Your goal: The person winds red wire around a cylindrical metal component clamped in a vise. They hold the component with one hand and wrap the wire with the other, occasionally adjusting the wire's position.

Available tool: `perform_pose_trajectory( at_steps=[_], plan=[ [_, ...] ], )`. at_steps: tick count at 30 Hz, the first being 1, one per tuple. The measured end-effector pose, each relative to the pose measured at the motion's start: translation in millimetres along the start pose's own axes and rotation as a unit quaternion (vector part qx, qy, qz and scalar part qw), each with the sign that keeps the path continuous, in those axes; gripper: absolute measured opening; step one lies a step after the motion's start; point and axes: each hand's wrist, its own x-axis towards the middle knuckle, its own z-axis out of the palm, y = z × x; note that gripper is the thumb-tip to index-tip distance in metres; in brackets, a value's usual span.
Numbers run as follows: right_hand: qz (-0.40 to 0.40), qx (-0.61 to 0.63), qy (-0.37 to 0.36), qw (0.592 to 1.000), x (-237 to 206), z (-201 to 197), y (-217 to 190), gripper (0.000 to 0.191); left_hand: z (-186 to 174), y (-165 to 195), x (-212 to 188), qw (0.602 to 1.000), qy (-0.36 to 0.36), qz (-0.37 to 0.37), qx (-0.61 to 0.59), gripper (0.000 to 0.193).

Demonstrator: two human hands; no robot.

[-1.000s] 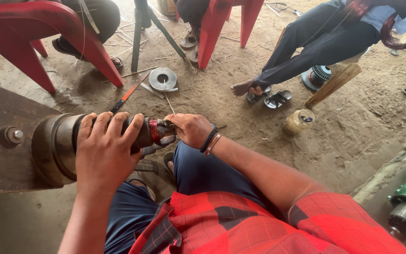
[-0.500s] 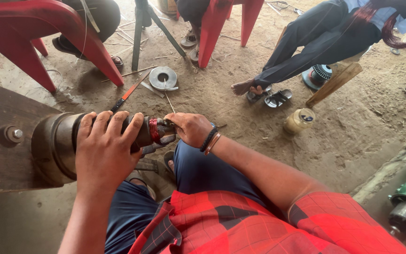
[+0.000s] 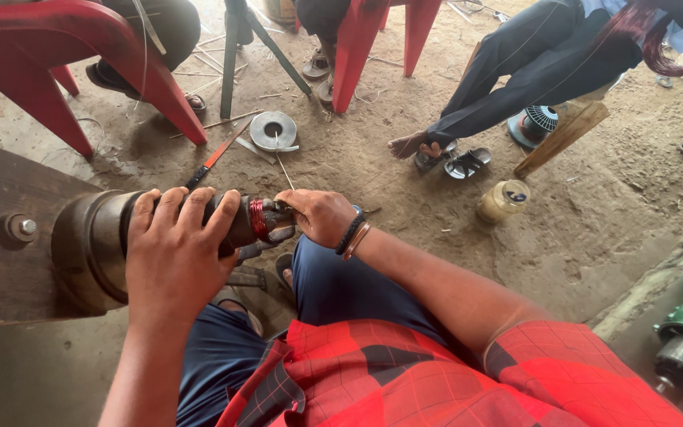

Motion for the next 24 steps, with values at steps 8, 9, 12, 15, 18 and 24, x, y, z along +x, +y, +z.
perform_pose_trajectory(
  at_steps=[8,9,12,15,18,24],
  plan=[
    [0.011,0.000,-0.012,1.000,0.5,-1.4,2.4,0.035,2.5,1.9,0.6,1.000,0.004,-0.001,0.002,0.073],
    [0.010,-0.001,-0.010,1.000,0.6,-1.3,2.9,0.035,2.8,2.0,0.7,1.000,0.003,0.000,0.004,0.073],
    [0.004,-0.004,-0.006,1.000,0.5,-0.9,3.9,0.035,2.9,1.9,0.9,1.000,0.003,0.001,0.008,0.072],
    [0.005,-0.004,-0.003,1.000,0.5,-0.5,4.5,0.035,3.0,2.1,1.3,1.000,0.004,0.001,0.011,0.071],
    [0.004,0.002,-0.001,1.000,0.2,-0.5,5.2,0.037,3.2,2.3,1.6,1.000,0.002,0.002,0.011,0.072],
    [0.014,0.008,-0.008,1.000,0.0,-0.3,5.2,0.035,3.2,1.8,1.5,1.000,0.003,0.002,0.005,0.073]
  ],
)
